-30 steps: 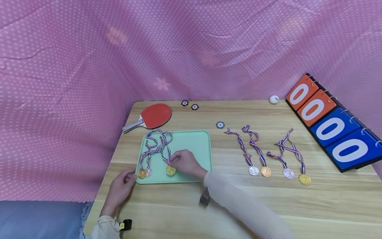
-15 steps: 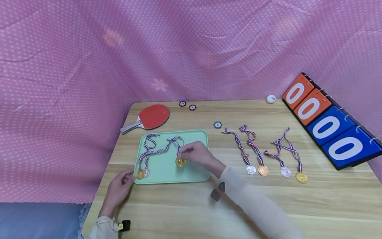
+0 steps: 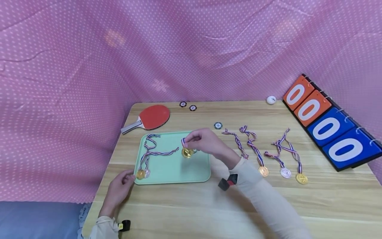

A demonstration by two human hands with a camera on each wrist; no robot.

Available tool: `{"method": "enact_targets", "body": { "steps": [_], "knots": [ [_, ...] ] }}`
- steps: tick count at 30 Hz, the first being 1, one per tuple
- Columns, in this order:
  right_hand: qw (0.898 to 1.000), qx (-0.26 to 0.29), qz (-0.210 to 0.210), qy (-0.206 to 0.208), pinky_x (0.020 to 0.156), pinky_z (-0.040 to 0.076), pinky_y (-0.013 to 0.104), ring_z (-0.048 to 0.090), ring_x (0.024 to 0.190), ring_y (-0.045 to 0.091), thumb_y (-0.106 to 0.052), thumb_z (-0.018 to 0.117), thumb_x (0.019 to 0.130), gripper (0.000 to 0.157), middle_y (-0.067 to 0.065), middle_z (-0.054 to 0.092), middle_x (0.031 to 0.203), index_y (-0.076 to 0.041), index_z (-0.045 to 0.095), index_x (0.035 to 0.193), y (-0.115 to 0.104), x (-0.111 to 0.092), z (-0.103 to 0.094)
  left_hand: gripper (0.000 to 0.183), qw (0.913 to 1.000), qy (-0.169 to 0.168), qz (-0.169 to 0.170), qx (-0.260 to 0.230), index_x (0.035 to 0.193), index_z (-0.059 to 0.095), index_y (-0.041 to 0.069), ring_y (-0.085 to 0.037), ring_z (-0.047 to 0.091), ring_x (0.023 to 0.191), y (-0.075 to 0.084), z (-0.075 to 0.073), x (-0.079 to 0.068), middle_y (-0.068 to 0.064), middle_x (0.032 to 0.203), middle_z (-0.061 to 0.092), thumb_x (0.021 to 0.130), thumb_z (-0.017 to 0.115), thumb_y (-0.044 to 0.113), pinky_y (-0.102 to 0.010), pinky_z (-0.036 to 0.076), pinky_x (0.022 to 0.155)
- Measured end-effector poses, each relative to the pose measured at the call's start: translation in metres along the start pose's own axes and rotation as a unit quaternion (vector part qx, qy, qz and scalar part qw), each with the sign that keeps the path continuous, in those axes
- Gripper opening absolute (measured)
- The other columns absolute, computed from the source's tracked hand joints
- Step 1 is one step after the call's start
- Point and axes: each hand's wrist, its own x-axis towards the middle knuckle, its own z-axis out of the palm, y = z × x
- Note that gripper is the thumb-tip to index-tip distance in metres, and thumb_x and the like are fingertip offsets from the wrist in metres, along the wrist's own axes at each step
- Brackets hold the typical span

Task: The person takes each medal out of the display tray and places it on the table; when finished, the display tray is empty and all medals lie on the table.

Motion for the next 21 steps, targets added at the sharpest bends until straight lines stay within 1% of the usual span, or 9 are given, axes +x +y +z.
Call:
{"method": "enact_targets", "body": {
  "steps": [3,6,8,11,14,18,21],
  "knots": [
    [1.0,-0.001,-0.008,-0.011,0.07,0.049,0.028,0.06,0.077,0.013,-0.021,0.074,0.086,0.01,0.001,0.073,0.089,-0.016,0.074,0.095,-0.004,-0.008,-0.009,0.05,1.0,-0.002,-0.002,-0.003,0.138,0.053,0.016,-0.019,0.053,0.1,-0.001,0.0,0.0,-0.006,0.112,0.062,0.099,0.05,0.047,-0.029,0.044,0.083],
    [1.0,-0.008,-0.008,-0.012,0.067,0.048,0.027,0.057,0.075,0.014,-0.018,0.073,0.086,0.012,0.002,0.072,0.088,-0.012,0.074,0.096,-0.003,-0.015,-0.021,0.05,1.0,-0.001,0.001,0.001,0.138,0.053,0.017,-0.019,0.054,0.1,-0.002,-0.001,0.0,-0.006,0.112,0.062,0.099,0.05,0.048,-0.03,0.044,0.083],
    [1.0,-0.014,0.0,-0.007,0.065,0.047,0.025,0.056,0.073,0.013,-0.017,0.073,0.086,0.012,0.002,0.071,0.087,-0.009,0.074,0.096,0.001,-0.017,-0.031,0.05,1.0,0.001,0.005,0.003,0.138,0.053,0.016,-0.019,0.054,0.099,-0.003,-0.002,0.001,-0.006,0.111,0.062,0.099,0.049,0.048,-0.03,0.044,0.083],
    [0.999,-0.029,0.017,0.004,0.066,0.048,0.026,0.056,0.075,0.013,-0.016,0.074,0.085,0.015,0.002,0.069,0.09,-0.006,0.073,0.097,0.011,-0.015,-0.048,0.05,0.9999,0.003,0.01,0.008,0.137,0.054,0.017,-0.019,0.054,0.098,-0.003,-0.003,0.001,-0.006,0.11,0.063,0.099,0.049,0.048,-0.03,0.044,0.082],
    [0.998,-0.046,0.039,0.03,0.07,0.05,0.027,0.058,0.079,0.014,-0.018,0.074,0.085,0.017,0.003,0.069,0.095,-0.007,0.073,0.098,0.019,-0.009,-0.067,0.05,0.9998,0.005,0.015,0.01,0.136,0.054,0.017,-0.019,0.055,0.098,-0.003,-0.003,0.002,-0.006,0.11,0.063,0.098,0.049,0.049,-0.03,0.044,0.083],
    [0.995,-0.046,0.054,0.076,0.077,0.05,0.029,0.061,0.087,0.017,-0.021,0.072,0.087,0.023,0.007,0.07,0.105,-0.009,0.07,0.106,0.021,0.002,-0.095,0.05,0.9999,0.0,0.01,0.003,0.137,0.053,0.018,-0.019,0.055,0.101,-0.003,-0.003,0.001,-0.006,0.113,0.062,0.098,0.05,0.05,-0.03,0.044,0.084],
    [0.99,-0.049,0.036,0.129,0.079,0.05,0.031,0.063,0.091,0.02,-0.022,0.071,0.088,0.024,0.008,0.071,0.109,-0.01,0.069,0.109,0.019,0.009,-0.111,0.05,1.0,-0.006,0.0,-0.005,0.138,0.052,0.02,-0.019,0.055,0.102,-0.004,-0.002,0.0,-0.005,0.114,0.062,0.098,0.05,0.05,-0.03,0.044,0.085]
  ]
}}
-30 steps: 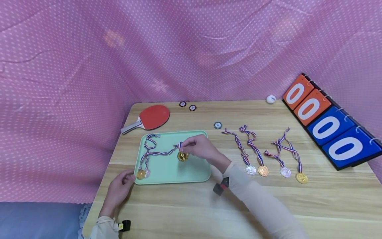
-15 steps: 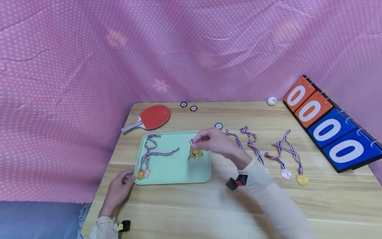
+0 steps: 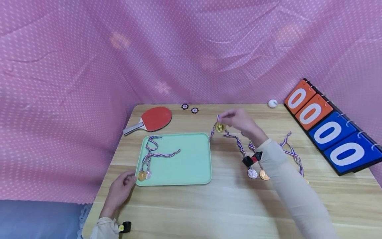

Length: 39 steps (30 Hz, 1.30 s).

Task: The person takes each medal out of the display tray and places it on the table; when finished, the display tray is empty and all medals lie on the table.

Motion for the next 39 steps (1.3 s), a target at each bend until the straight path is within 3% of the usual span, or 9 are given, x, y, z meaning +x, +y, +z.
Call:
{"method": "enact_targets", "body": {
  "steps": [3,6,12,18,23,27,33,39],
  "knots": [
    [0.997,-0.018,-0.028,0.063,0.08,0.05,0.031,0.064,0.092,0.021,-0.022,0.072,0.087,0.022,0.009,0.072,0.108,-0.01,0.07,0.106,0.001,0.006,-0.008,0.051,1.0,-0.002,-0.004,-0.004,0.138,0.052,0.02,-0.019,0.055,0.102,0.0,0.001,-0.001,-0.006,0.114,0.062,0.097,0.051,0.05,-0.029,0.044,0.084],
    [0.995,-0.04,-0.031,0.089,0.083,0.05,0.033,0.064,0.093,0.021,-0.02,0.072,0.087,0.02,0.01,0.072,0.107,-0.009,0.072,0.104,0.011,0.006,-0.01,0.05,1.0,0.004,0.002,-0.001,0.137,0.054,0.019,-0.019,0.055,0.101,0.0,0.002,-0.002,-0.006,0.113,0.063,0.098,0.051,0.049,-0.029,0.044,0.084],
    [0.997,-0.047,0.007,0.057,0.087,0.053,0.037,0.064,0.095,0.022,-0.016,0.07,0.088,0.019,0.014,0.07,0.109,-0.005,0.07,0.103,0.054,-0.007,-0.001,0.048,0.9999,0.014,0.005,0.002,0.135,0.055,0.018,-0.018,0.054,0.1,0.0,0.003,-0.002,-0.005,0.112,0.063,0.098,0.05,0.049,-0.03,0.044,0.085],
    [0.997,-0.06,0.032,0.025,0.077,0.054,0.029,0.063,0.092,0.02,-0.012,0.069,0.088,0.019,0.016,0.067,0.115,-0.003,0.069,0.104,0.085,-0.031,0.009,0.046,0.9998,0.015,0.013,0.007,0.135,0.056,0.017,-0.018,0.054,0.099,0.001,0.001,-0.001,-0.006,0.111,0.063,0.099,0.05,0.046,-0.03,0.044,0.084],
    [0.995,-0.088,0.028,0.021,0.061,0.048,0.022,0.056,0.069,0.012,-0.01,0.068,0.086,0.014,0.011,0.071,0.092,-0.004,0.071,0.099,0.092,-0.047,0.013,0.047,0.9998,0.013,0.015,0.009,0.135,0.055,0.017,-0.018,0.054,0.099,0.0,0.001,0.001,-0.006,0.111,0.062,0.099,0.05,0.046,-0.03,0.043,0.085],
    [0.994,-0.105,0.005,0.024,0.055,0.044,0.021,0.053,0.061,0.01,-0.006,0.066,0.085,0.011,0.008,0.071,0.081,-0.004,0.073,0.093,0.095,-0.056,0.015,0.047,0.9998,0.013,0.015,0.009,0.136,0.055,0.017,-0.018,0.053,0.1,0.0,0.001,0.001,-0.006,0.112,0.062,0.099,0.05,0.046,-0.03,0.043,0.086],
    [0.991,-0.13,0.001,0.02,0.054,0.042,0.021,0.051,0.061,0.011,-0.003,0.063,0.083,0.013,0.008,0.071,0.085,-0.006,0.072,0.091,0.101,-0.07,0.02,0.047,0.9998,0.012,0.011,0.008,0.136,0.054,0.016,-0.018,0.053,0.1,0.002,0.001,0.001,-0.007,0.112,0.062,0.099,0.049,0.045,-0.031,0.043,0.086],
    [0.987,-0.156,-0.011,0.022,0.063,0.046,0.023,0.055,0.068,0.012,-0.002,0.065,0.082,0.011,0.007,0.07,0.088,-0.006,0.071,0.089,0.108,-0.077,0.029,0.046,0.9998,0.014,0.012,0.01,0.136,0.054,0.016,-0.018,0.053,0.099,0.003,0.001,0.0,-0.006,0.111,0.062,0.1,0.05,0.043,-0.03,0.043,0.084]
  ]
}}
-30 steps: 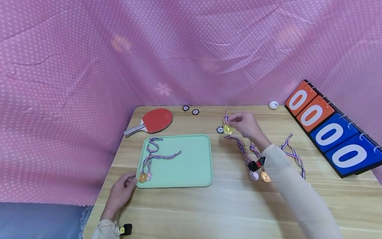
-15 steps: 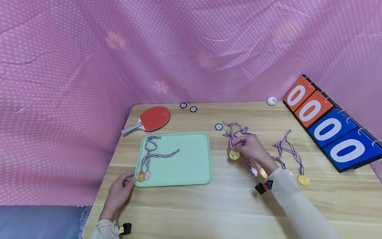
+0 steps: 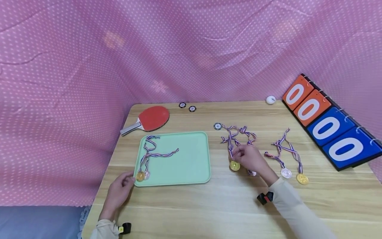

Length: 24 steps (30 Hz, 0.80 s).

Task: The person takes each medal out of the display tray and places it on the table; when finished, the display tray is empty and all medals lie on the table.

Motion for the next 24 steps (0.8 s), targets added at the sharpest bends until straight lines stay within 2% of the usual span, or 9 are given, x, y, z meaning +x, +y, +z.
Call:
{"method": "enact_targets", "body": {
  "steps": [6,15,24],
  "knots": [
    [0.999,-0.047,-0.02,0.017,0.067,0.049,0.028,0.059,0.068,0.01,-0.01,0.072,0.082,0.001,-0.001,0.069,0.078,-0.01,0.072,0.082,0.002,-0.002,0.008,0.046,1.0,0.001,-0.005,0.003,0.137,0.054,0.016,-0.018,0.052,0.099,0.0,0.0,0.001,-0.006,0.111,0.062,0.1,0.05,0.043,-0.03,0.042,0.084],
    [0.993,-0.097,-0.046,0.047,0.064,0.047,0.028,0.056,0.066,0.01,-0.007,0.075,0.079,0.008,-0.002,0.067,0.071,-0.012,0.07,0.075,0.005,-0.004,0.02,0.047,1.0,-0.001,-0.008,0.004,0.138,0.053,0.016,-0.018,0.052,0.099,-0.001,0.001,0.0,-0.006,0.111,0.061,0.1,0.049,0.043,-0.029,0.043,0.083],
    [0.99,-0.131,-0.023,0.051,0.057,0.042,0.027,0.052,0.061,0.011,-0.012,0.073,0.081,0.01,-0.006,0.064,0.067,-0.017,0.069,0.074,0.006,-0.006,0.027,0.046,1.0,0.0,-0.006,0.005,0.136,0.054,0.017,-0.018,0.052,0.097,-0.001,0.002,0.001,-0.005,0.109,0.061,0.1,0.049,0.044,-0.029,0.043,0.082]
  ]
}}
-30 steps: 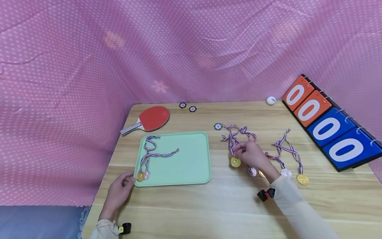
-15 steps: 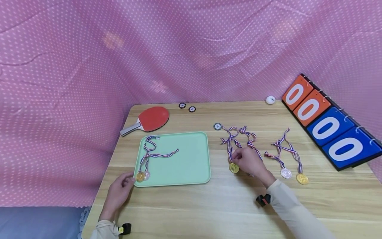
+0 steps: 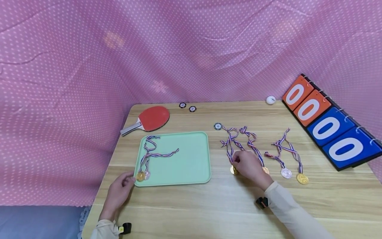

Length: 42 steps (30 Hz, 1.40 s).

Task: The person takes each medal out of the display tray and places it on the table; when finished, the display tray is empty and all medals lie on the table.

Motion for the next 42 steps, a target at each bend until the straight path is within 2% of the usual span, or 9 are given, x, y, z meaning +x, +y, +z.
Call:
{"method": "enact_targets", "body": {
  "steps": [6,10,17,20,23,27,31,35,42],
  "knots": [
    [1.0,0.005,0.006,-0.009,0.058,0.045,0.027,0.056,0.063,0.01,-0.014,0.074,0.083,0.009,-0.004,0.066,0.071,-0.016,0.068,0.076,0.0,0.0,-0.001,0.046,1.0,0.003,0.006,0.0,0.136,0.055,0.016,-0.018,0.052,0.098,0.0,-0.002,0.0,-0.006,0.11,0.062,0.1,0.049,0.044,-0.029,0.043,0.082],
    [1.0,0.022,0.0,-0.011,0.063,0.049,0.028,0.058,0.067,0.011,-0.012,0.074,0.083,0.006,-0.001,0.068,0.075,-0.011,0.069,0.08,-0.001,0.0,-0.005,0.045,1.0,0.003,0.007,-0.001,0.136,0.055,0.016,-0.018,0.053,0.098,0.0,-0.001,0.0,-0.006,0.111,0.062,0.1,0.049,0.044,-0.029,0.043,0.083],
    [0.999,0.031,0.01,0.008,0.06,0.046,0.028,0.056,0.063,0.012,-0.011,0.068,0.085,0.005,0.0,0.068,0.074,-0.01,0.072,0.083,-0.006,0.005,-0.018,0.046,0.9999,0.001,0.008,-0.006,0.136,0.054,0.016,-0.018,0.053,0.1,0.004,0.002,-0.001,-0.006,0.112,0.062,0.1,0.049,0.043,-0.03,0.043,0.084],
    [0.999,0.038,0.022,0.003,0.061,0.046,0.028,0.057,0.066,0.013,-0.013,0.069,0.086,0.004,0.001,0.069,0.077,-0.011,0.072,0.087,-0.018,0.009,-0.019,0.047,0.9999,-0.004,0.008,-0.008,0.137,0.053,0.016,-0.019,0.053,0.101,0.004,0.003,0.0,-0.006,0.113,0.062,0.1,0.048,0.044,-0.031,0.043,0.085],
    [0.998,0.063,0.015,-0.005,0.064,0.05,0.027,0.06,0.072,0.013,-0.013,0.071,0.086,0.007,0.002,0.071,0.084,-0.011,0.073,0.092,-0.04,0.015,-0.014,0.048,1.0,-0.007,0.004,-0.005,0.138,0.053,0.017,-0.019,0.053,0.101,0.001,0.001,-0.001,-0.006,0.113,0.062,0.1,0.048,0.046,-0.031,0.043,0.085],
    [0.991,0.127,-0.01,-0.03,0.07,0.054,0.025,0.063,0.076,0.011,-0.012,0.071,0.086,0.01,0.001,0.071,0.087,-0.01,0.073,0.095,-0.08,0.024,0.005,0.05,0.9999,-0.008,0.009,-0.003,0.138,0.053,0.018,-0.019,0.053,0.1,0.0,-0.002,0.0,-0.006,0.113,0.062,0.1,0.046,0.049,-0.031,0.043,0.083],
    [0.982,0.158,-0.049,-0.087,0.071,0.054,0.022,0.063,0.077,0.008,-0.014,0.069,0.088,0.01,0.0,0.072,0.088,-0.01,0.073,0.097,-0.122,0.036,0.035,0.05,0.9999,-0.007,0.013,-0.006,0.137,0.053,0.019,-0.019,0.053,0.1,-0.002,-0.004,-0.001,-0.006,0.112,0.062,0.099,0.046,0.05,-0.031,0.044,0.083],
    [0.976,0.16,-0.086,-0.122,0.07,0.052,0.02,0.063,0.076,0.006,-0.015,0.069,0.088,0.01,-0.001,0.073,0.088,-0.011,0.074,0.096,-0.156,0.048,0.068,0.05,0.9999,-0.008,0.013,-0.009,0.138,0.053,0.018,-0.019,0.054,0.1,-0.001,-0.005,0.0,-0.006,0.112,0.062,0.099,0.048,0.049,-0.031,0.044,0.085],
    [0.976,0.13,-0.114,-0.134,0.067,0.048,0.015,0.063,0.073,0.002,-0.023,0.072,0.087,0.012,-0.003,0.074,0.085,-0.013,0.076,0.092,-0.206,0.048,0.127,0.047,0.9998,-0.001,0.008,-0.018,0.136,0.055,0.018,-0.018,0.054,0.099,0.0,-0.004,-0.001,-0.006,0.112,0.063,0.099,0.051,0.046,-0.029,0.044,0.084]
  ]
}}
